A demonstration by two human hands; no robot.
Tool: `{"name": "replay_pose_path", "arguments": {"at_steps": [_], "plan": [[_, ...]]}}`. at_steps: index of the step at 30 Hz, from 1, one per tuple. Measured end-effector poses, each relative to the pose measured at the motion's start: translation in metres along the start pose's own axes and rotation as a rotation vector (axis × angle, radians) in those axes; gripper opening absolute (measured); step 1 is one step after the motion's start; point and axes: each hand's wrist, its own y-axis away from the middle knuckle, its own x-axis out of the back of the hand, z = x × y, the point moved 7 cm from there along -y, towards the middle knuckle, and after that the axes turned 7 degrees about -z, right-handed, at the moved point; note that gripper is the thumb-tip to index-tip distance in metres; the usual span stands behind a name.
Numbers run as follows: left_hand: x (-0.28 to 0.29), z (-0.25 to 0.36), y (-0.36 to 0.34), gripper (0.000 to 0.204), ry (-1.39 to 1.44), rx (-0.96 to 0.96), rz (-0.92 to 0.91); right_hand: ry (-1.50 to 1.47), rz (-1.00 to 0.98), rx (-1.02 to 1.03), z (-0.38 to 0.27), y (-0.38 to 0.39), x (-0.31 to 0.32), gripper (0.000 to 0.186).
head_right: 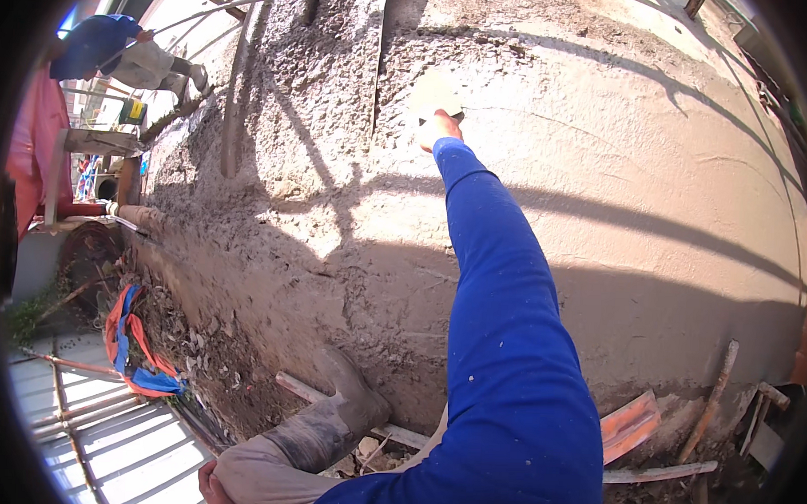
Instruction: The person applies and smooths wet cement onto a curved wall surface using a trowel and a float. They repeatedly spread the material, level the surface, and refine edges while working on scaffolding.
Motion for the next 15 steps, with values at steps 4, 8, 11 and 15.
{"name": "replay_pose_path", "arguments": {"at_steps": [4,8,11,15], "plan": [[-0.010,0.009,-0.008,0.041,0.052,-0.004,-0.017,0.112,0.045,0.144,0.000,0.026,-0.014,0.041],[-0.011,0.010,-0.010,0.041,0.068,-0.019,-0.020,0.376,-0.034,0.189,-0.008,0.071,0.003,0.042],[-0.017,0.021,-0.012,0.043,0.071,-0.059,-0.019,0.499,0.015,0.110,0.013,0.074,0.041,0.039],[-0.018,0.008,-0.009,0.050,0.164,0.016,-0.043,0.459,0.155,-0.203,0.078,0.065,0.111,0.035]]}}
